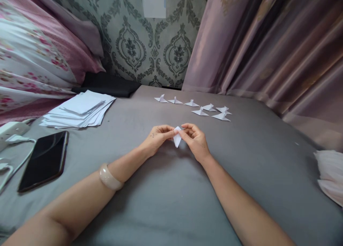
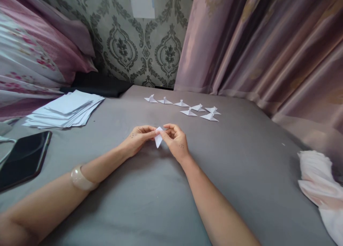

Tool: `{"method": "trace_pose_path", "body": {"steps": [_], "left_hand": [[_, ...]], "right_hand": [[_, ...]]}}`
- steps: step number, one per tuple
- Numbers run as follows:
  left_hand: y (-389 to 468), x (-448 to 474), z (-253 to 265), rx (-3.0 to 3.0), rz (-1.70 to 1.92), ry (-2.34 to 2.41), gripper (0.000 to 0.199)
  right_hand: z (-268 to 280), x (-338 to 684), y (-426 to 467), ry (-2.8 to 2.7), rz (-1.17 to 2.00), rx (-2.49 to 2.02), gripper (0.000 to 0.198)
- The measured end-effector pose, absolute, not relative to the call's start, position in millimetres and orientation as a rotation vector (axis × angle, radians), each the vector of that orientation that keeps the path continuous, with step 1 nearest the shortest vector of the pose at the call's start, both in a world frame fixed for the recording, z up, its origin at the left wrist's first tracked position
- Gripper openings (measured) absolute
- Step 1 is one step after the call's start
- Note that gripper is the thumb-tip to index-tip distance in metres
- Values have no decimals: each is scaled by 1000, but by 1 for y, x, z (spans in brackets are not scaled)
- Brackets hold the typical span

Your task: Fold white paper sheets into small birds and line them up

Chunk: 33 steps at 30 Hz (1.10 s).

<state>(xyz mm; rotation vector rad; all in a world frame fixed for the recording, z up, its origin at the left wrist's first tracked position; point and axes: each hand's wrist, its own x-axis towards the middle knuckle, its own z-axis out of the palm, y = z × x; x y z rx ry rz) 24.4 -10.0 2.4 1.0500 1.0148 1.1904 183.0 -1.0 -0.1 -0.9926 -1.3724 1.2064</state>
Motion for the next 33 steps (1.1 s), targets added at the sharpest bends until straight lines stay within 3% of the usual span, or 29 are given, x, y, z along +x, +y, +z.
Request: {"method": "trace_pose_path", "body": {"steps": [6,15,21,25,29,33], "left_hand": [[-7,22,-1,1024,1135,993,27],[-4,25,-7,829,1288,966,31],[-9,29,-3,948,1249,990,40],[-13,32,-1,1052,1127,1003,29],[-12,31,-4,1081,1087,987,24],[-10,28,-7,1052,1122,941,23]], "right_hand": [[1,182,0,-1385,1186,-1011,36],[1,181,-1,-1311,1435,-1138,34],[-2,180,2,-1262,1141,-1103,29],[-3,178,1,-1330,967,-1001,37],[0,174,-3,-1372,988,-942,44],[1,176,-4,-1460,937,-1006,26]]}}
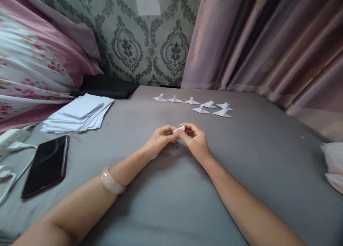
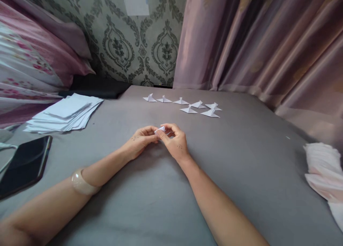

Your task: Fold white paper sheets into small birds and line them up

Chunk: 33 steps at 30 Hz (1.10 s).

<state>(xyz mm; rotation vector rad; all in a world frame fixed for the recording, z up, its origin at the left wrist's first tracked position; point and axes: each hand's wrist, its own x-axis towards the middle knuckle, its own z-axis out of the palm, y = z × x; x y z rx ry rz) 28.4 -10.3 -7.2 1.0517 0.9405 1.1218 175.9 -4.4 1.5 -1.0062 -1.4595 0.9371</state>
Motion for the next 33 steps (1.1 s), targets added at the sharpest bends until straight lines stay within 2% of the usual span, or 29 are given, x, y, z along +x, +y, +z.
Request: {"method": "trace_pose_path", "body": {"steps": [3,13,19,23,28,33], "left_hand": [[-12,29,-5,1052,1114,937,23],[-15,28,4,1104,1053,1022,26],[-17,31,4,1083,1015,1024,23],[-17,30,2,1072,983,1008,22],[-15,26,7,885,964,836,18],[-14,24,11,673,949,578,8]], "right_hand": [[1,178,-4,-1513,901,-982,19],[5,178,-7,-1446,926,-965,16],[11,179,-10,-1380,1034,-1039,22],[8,180,-9,-1375,983,-1053,33],[7,181,-8,-1373,1041,-982,40],[7,177,-13,-1490,976,-880,25]]}}
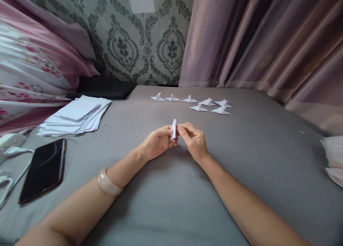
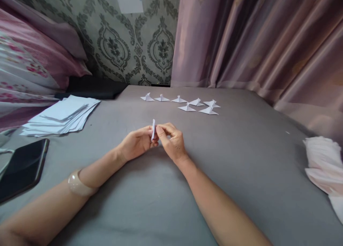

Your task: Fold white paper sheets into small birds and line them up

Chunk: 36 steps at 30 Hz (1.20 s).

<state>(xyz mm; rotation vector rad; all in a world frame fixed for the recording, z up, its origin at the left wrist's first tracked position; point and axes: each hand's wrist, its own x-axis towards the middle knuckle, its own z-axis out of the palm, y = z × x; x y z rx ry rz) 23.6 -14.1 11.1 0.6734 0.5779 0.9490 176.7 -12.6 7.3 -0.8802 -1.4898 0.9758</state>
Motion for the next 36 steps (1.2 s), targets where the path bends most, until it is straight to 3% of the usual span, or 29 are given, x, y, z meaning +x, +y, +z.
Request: {"method": "trace_pose_path", "body": {"steps": [6,11,14,30,36], "left_hand": [[-14,23,13,551,882,516,12],[-17,23,14,483,796,542,10],[-18,23,15,487,733,564,8],[-21,25,15,517,569,506,32],[-23,28,16,493,581,491,23]], "right_hand": [[7,168,-18,-1520,914,-846,14],[10,166,-18,-1500,941,-965,27],[10,167,-17,-1540,953,-962,21],[18,169,-19,-1415,1183,-1029,26],[12,170,-15,-1367,1202,-1039,33]]}}
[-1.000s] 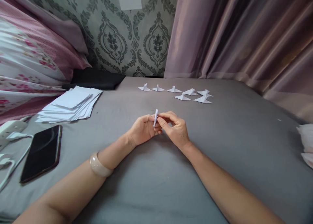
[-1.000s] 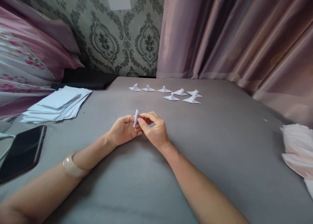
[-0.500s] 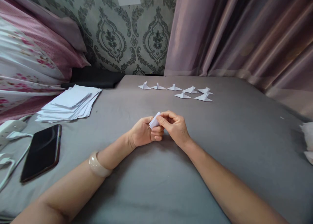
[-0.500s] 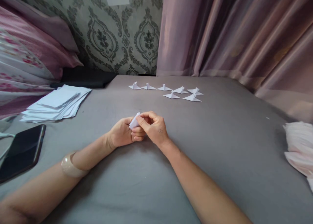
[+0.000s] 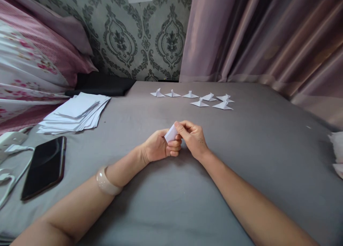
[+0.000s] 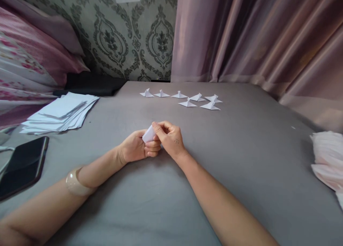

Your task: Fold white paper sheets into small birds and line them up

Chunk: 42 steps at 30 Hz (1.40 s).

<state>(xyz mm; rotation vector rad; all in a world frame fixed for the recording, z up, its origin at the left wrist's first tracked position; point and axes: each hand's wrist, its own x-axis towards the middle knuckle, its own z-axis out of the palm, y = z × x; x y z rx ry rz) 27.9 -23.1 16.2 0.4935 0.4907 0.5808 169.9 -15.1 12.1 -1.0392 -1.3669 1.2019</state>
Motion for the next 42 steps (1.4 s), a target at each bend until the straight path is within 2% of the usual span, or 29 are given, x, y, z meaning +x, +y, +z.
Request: {"method": "trace_pose_path", "body": {"steps": [5,8,12,16,21,24,28,31,34,38,42], "left_hand": [[-20,32,9,661,966,773,10],[-18,32,2,803,1164,1011,20],[-17,31,-2,924,1228,1133,24],[-17,31,-3,938,1216,1163,23],[-14,29,-4,1009,1177,1131,25],[-13,27,-4,1192,1196,1209,19],[-11,21,-4,1825,1216,1389,5],[-10,16,-6,2246,1032,1396,14],[-8,13,-9,2429,787,1376,21],[-9,12,-10,2451,722,1352,28],[-10,9,-5,2332,729,1343,25]], "right_hand": [[3,175,-2,-1240,1192,-1052,43],[0,178,2,-1196,1254,-1125,52],[-2,179,2,-1294,1226,-1215,42],[-6,178,2,-1339,1192,-1190,32],[-12,181,7,-1377,1209,-1154,30],[-14,185,11,-1507,1136,-1116,26],[-11,193,11,-1815,752,-1136,11],[-7,198,6,-2119,394,-1126,17],[-6,200,0,-2338,195,-1123,23],[-8,200,-7,-2360,254,-1203,29],[-8,203,-10,-2282,376,-1284,27]]}}
